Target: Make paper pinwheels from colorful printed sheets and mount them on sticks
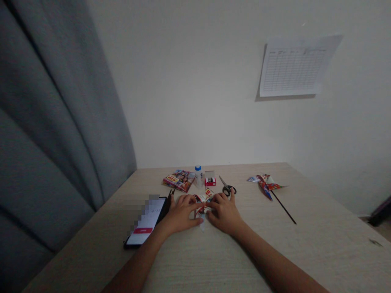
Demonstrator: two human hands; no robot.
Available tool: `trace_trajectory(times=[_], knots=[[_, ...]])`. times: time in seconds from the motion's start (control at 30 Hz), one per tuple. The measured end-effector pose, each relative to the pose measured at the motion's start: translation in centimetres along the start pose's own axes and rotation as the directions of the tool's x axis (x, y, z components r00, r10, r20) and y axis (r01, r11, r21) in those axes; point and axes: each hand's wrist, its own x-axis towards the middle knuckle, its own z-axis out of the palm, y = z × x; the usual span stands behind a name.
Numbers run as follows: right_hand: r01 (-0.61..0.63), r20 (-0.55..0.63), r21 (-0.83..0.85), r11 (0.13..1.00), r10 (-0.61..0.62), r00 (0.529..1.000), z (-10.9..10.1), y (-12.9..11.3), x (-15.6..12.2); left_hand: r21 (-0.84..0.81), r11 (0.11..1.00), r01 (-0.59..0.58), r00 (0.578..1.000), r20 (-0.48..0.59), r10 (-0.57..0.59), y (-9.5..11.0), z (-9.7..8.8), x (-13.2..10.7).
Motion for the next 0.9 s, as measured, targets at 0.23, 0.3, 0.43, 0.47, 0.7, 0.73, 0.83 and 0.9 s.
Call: trace_trajectory(times=[0.23,0.3,0.43,0.47,0.7,0.73,0.83,0.9], knots=[[-0.011,-0.016,0.049,0.999,0.012,1.000,0.1,0.3,0.1,-0.017,1.000,0.017,1.000,-0.022,-0.017,-0.2,0.3,0.1],[-0.009,-0.017,0.048,0.999,0.010,1.000,0.1,0.3,0.1,-0.008,1.000,0.027,0.999,-0.026,-0.027,-0.2,0.3,0.2],[-0.015,-0.062,0.050,0.999,0.018,0.998,0.0,0.4,0.2,-0.008,1.000,0.023,1.000,-0.020,-0.023,-0.2,0.2,0.2],[-0.026,-0.080,0.054,0.998,0.030,0.996,0.0,0.5,0.2,-0.018,1.000,0.014,1.000,-0.019,-0.014,-0.3,0.1,0.2],[-0.025,0.010,0.102,0.994,0.025,1.000,-0.7,1.6,0.2,-0.085,0.996,-0.031,0.997,0.072,0.038,-1.0,-1.0,0.0],[-0.026,0.031,0.092,0.995,0.023,0.999,-0.8,1.8,0.2,-0.090,0.995,-0.030,0.996,0.085,0.037,-1.1,-1.2,0.0],[-0.029,0.065,0.046,0.999,0.026,0.998,-0.9,2.1,0.1,-0.110,0.994,-0.009,0.997,0.081,0.018,-1.4,-1.6,-0.1],[-0.036,0.078,0.032,0.999,0.034,0.996,-1.0,2.2,0.1,-0.108,0.994,0.019,0.999,0.052,-0.013,-1.6,-1.6,-0.1]])
